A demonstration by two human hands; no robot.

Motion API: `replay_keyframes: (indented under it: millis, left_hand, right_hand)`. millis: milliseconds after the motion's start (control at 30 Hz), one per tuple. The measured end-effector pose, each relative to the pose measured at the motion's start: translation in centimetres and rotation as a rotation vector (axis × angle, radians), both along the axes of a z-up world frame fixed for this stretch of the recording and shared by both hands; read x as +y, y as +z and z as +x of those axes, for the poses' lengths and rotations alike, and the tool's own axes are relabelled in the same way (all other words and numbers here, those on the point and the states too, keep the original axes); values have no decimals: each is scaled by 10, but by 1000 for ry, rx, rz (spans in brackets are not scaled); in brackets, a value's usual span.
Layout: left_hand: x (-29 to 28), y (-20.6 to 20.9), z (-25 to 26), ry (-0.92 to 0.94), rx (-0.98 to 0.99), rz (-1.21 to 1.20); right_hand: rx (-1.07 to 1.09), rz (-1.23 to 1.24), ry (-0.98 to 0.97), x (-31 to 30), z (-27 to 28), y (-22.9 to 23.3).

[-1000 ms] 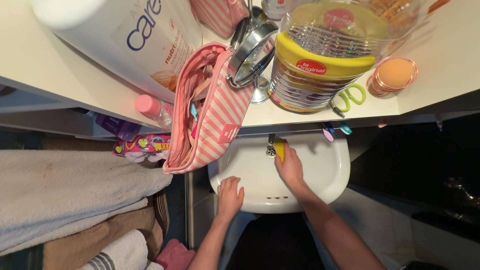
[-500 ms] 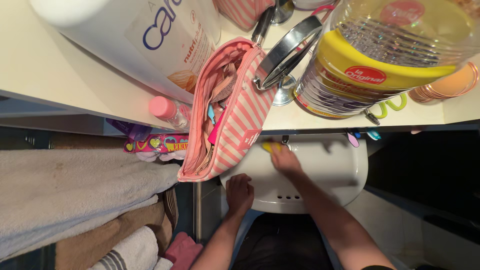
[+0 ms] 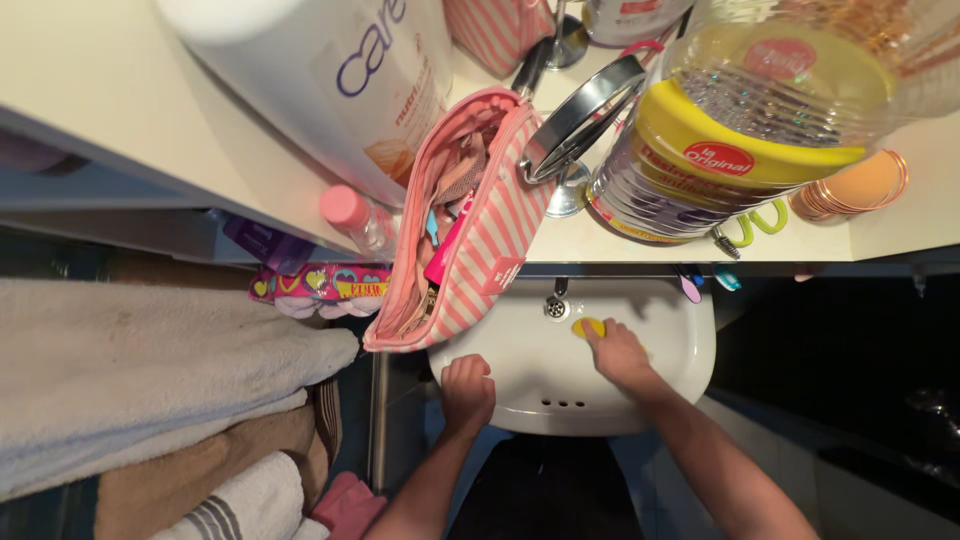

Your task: The person cleans a bathroom sink by pouring liquid cleaner from a bottle, scrubbing the basin and drain area with a small yellow brush, and rinsing it with water.

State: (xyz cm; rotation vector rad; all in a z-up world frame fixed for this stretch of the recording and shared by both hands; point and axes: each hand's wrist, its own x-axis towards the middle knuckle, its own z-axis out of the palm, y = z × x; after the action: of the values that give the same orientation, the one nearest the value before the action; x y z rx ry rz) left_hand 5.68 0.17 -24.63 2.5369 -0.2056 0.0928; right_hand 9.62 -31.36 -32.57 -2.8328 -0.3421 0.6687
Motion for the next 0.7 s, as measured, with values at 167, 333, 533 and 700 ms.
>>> replay_keyframes:
  millis: [167,333,533,700]
  left_hand:
    - [1,1,-1,-14,-9,2]
    - [2,1,4,-32,14,35]
    - [11,-10,7,-27,84,37]
    - [16,-26,2,-68,-47,11]
  right_hand:
    - [-162,37,-254,36,21,-34]
    - [-121,20,-225,78,17,-56]
    - [-22,-36,-221,56,22,-50]
    - [-158,-29,-217,77,36,-71]
